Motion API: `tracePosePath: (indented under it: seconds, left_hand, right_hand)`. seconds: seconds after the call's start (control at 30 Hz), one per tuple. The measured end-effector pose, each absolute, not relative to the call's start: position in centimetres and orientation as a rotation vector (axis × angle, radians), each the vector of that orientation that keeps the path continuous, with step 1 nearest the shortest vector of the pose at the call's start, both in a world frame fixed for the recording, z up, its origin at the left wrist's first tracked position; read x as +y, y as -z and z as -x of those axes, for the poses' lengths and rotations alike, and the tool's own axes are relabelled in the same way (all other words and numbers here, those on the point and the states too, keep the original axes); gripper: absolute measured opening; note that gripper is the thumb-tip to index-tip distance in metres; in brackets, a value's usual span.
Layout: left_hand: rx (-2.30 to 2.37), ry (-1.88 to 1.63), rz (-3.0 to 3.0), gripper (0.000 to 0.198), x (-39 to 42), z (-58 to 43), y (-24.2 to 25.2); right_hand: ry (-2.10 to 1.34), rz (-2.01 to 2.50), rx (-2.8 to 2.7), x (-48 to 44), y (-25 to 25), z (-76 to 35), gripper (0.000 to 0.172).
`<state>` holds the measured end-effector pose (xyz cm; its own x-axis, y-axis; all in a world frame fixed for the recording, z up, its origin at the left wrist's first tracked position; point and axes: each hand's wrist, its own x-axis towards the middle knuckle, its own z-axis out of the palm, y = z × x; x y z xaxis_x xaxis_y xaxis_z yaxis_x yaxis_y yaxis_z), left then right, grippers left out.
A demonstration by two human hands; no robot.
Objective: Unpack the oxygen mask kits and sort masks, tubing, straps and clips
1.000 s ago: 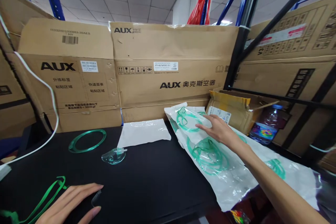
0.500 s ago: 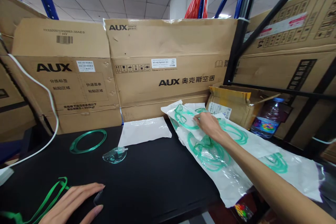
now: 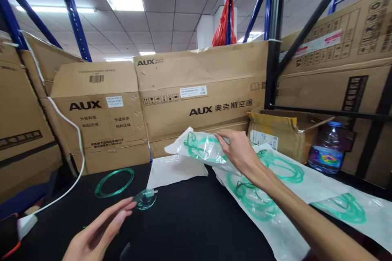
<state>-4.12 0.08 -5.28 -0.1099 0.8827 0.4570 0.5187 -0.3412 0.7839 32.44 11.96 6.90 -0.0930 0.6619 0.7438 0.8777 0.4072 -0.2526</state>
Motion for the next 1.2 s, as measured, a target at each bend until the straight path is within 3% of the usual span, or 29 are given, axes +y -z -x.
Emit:
tracePosePath:
  seconds: [0.17, 0.47, 0.63, 0.8, 0.93, 1.2]
  left_hand:
    - [1.195, -1.349, -1.412, 0.068, 3.8, 0.4, -1.1]
    - [1.098, -1.527, -1.127, 0.043, 9.5, -0.9, -4.7]
    - [1.081, -1.611, -1.167, 0.039, 10.8, 0.2, -6.0]
    - [1.005, -1.617, -1.233, 0.040, 10.7, 0.4, -6.4]
    - [0.972, -1.585, -1.292, 0.038, 10.6, -0.2, -6.3]
    - [1.026, -1.562, -1.242, 0.034, 12.3, 0.3, -4.6]
  right_hand:
    - [0.306, 1.093, -1.760, 9.0, -5.6, -27.9, 0.032]
    - [-0.088, 0.909, -1.424, 8.4, -1.3, -22.7, 0.030]
    - [-0.462, 0.903, -0.917, 7.3, 1.1, -23.5, 0.030]
    - [-1.012, 0.825, -1.006, 7.3, 3.1, -23.8, 0.034]
    - [-1.228, 0.781, -0.976, 7.6, 3.2, -23.0, 0.046]
    - [-1.440, 0.764, -0.939, 7.4, 3.6, -23.2, 0.035]
